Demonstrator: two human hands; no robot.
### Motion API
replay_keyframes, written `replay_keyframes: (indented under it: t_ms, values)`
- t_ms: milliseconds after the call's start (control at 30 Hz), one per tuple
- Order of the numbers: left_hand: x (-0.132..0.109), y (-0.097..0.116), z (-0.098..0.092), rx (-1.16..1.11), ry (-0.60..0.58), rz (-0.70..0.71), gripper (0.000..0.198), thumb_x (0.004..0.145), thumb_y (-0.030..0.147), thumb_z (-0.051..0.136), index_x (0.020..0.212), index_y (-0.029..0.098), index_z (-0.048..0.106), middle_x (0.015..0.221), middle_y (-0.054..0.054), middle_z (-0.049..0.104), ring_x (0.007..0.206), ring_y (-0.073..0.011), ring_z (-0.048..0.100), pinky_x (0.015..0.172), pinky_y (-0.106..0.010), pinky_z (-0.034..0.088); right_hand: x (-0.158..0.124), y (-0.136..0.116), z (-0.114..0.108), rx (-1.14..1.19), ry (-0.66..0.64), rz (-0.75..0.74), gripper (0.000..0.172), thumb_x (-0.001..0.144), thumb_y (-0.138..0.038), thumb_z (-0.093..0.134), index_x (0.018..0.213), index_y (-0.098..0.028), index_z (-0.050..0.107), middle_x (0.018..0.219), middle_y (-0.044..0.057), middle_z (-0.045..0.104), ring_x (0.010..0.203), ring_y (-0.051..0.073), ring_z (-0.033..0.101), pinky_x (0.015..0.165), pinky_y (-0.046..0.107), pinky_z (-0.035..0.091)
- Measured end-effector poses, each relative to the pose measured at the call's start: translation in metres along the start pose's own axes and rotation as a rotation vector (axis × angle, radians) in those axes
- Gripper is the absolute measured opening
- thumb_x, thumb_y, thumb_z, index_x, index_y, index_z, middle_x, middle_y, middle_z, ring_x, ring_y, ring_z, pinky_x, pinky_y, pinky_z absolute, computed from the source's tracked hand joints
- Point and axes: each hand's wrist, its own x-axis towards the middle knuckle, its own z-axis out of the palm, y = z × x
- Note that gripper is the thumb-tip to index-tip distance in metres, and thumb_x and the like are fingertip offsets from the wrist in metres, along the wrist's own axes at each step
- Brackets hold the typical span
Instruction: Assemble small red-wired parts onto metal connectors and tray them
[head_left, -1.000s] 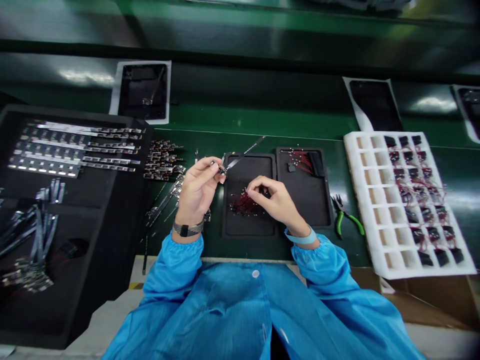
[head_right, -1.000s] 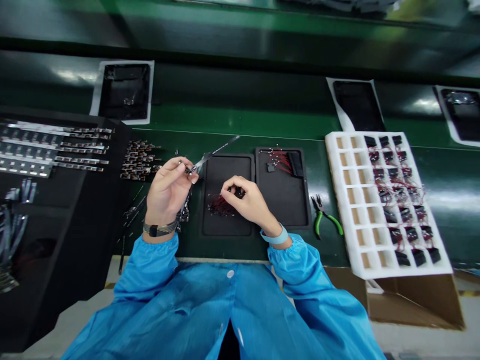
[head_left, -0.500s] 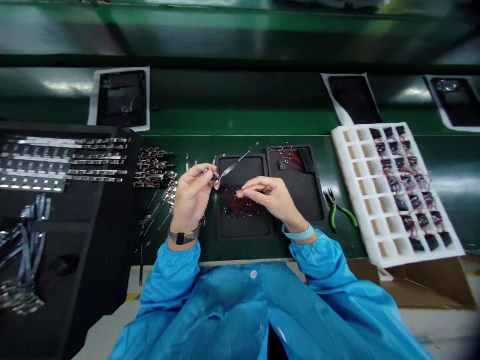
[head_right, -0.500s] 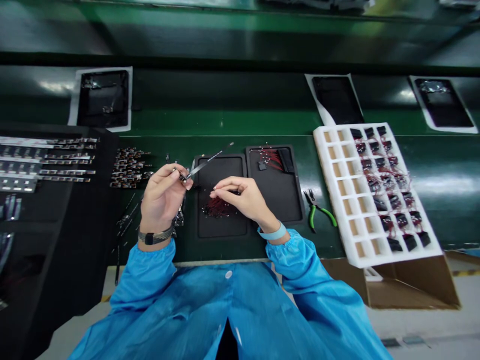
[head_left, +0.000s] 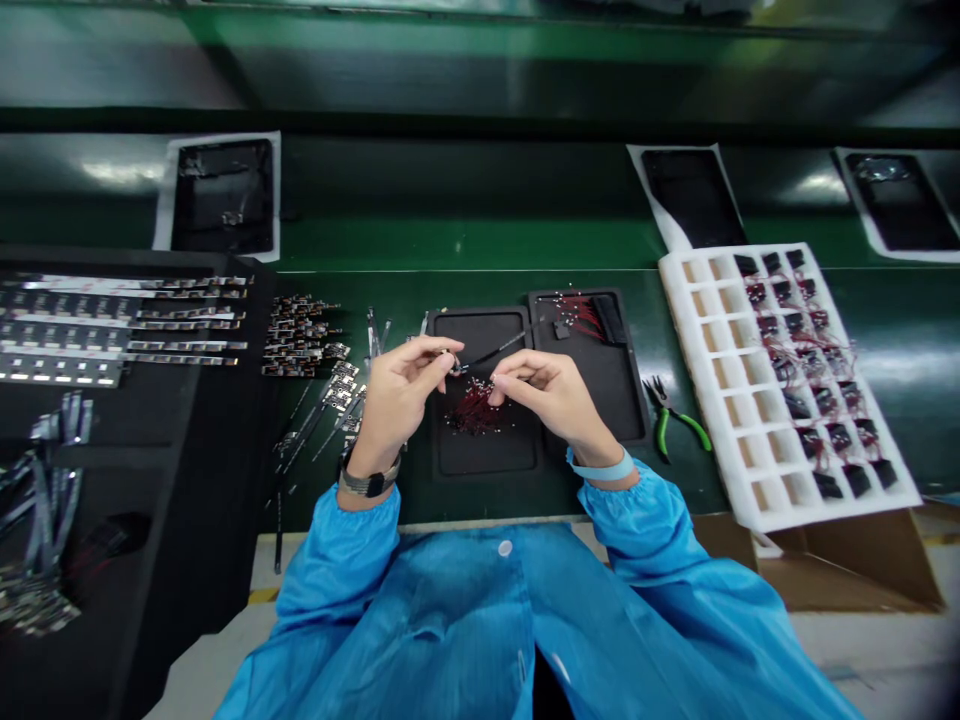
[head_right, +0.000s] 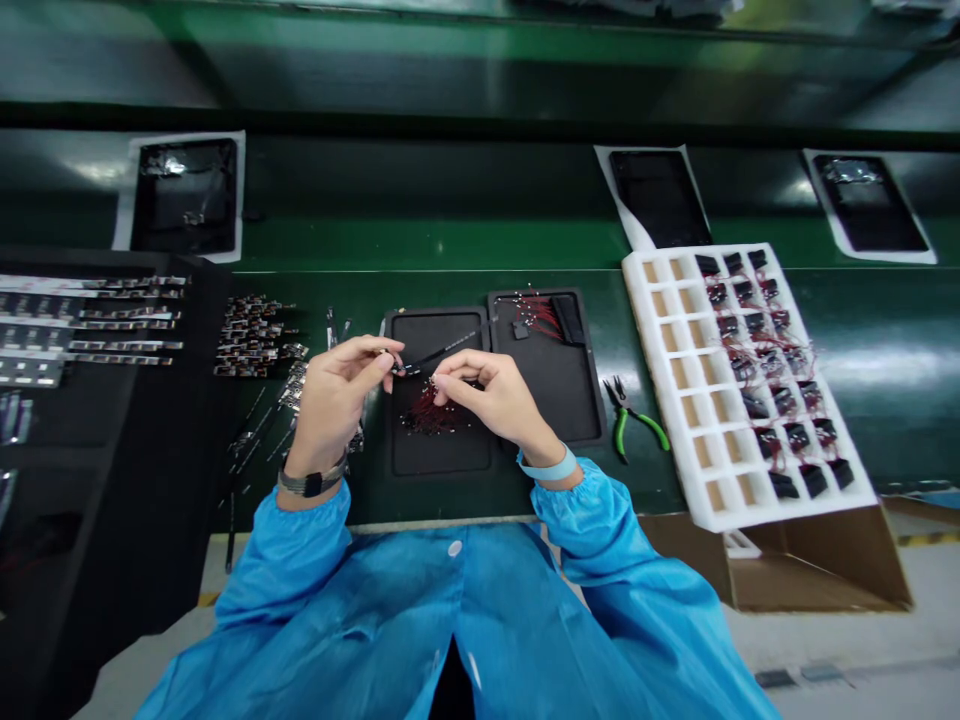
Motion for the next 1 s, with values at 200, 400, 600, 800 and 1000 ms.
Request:
replay_keyframes:
  t_ms: [200,400,600,800,1000]
  values:
    - [0.0,-0.001,0.002,-0.085,0.043,-0.067,0.037,0.082,0.027,0.084,0.117,0.018,0.073,0.09,-0.004,0.075,0.085,-0.0162,0.072,0.077,-0.027,0.056,-0.002,-0.001,-0.002,-0.014,-0.023,0.033,0.024,0.094,-0.04,0.076,0.092,-0.016,0.074,0.075,0.004,0.077,0.069,0.016,0.072,0.073,0.03,0.056]
    - [-0.002,0.0,-0.002,0.076,-0.07,-0.04,0.015,0.088,0.025,0.078,0.101,0.019,0.082,0.097,-0.006,0.077,0.084,-0.0158,0.067,0.077,-0.028,0.051,-0.004,-0.004,-0.008,-0.079,-0.056,0.036,0.023,0.092,-0.039,0.077,0.092,-0.016,0.074,0.078,0.005,0.078,0.072,0.017,0.073,0.073,0.03,0.056]
    - [-0.003,0.0,-0.001,0.207,-0.242,-0.038,0.014,0.088,0.025,0.077,0.1,0.02,0.082,0.089,-0.005,0.077,0.082,-0.0179,0.067,0.076,-0.03,0.05,-0.002,-0.007,-0.011,-0.163,-0.177,0.071,0.023,0.092,-0.039,0.076,0.091,-0.016,0.075,0.076,0.005,0.078,0.07,0.017,0.071,0.071,0.029,0.055]
    - [-0.002,-0.001,0.0,0.238,-0.377,-0.027,0.011,0.09,0.026,0.075,0.096,0.021,0.082,0.092,-0.006,0.079,0.086,-0.021,0.072,0.082,-0.034,0.054,-0.001,-0.007,-0.01,-0.247,-0.228,0.068,0.023,0.091,-0.039,0.074,0.086,-0.016,0.075,0.076,0.004,0.075,0.067,0.015,0.066,0.066,0.028,0.053]
    - [-0.002,0.0,-0.003,0.315,-0.44,-0.019,0.011,0.09,0.023,0.074,0.096,0.023,0.083,0.093,-0.006,0.08,0.086,-0.0213,0.072,0.078,-0.033,0.053,0.0,-0.004,-0.012,-0.279,-0.284,0.063,0.019,0.091,-0.034,0.073,0.087,-0.016,0.076,0.074,0.003,0.075,0.068,0.015,0.065,0.066,0.027,0.051]
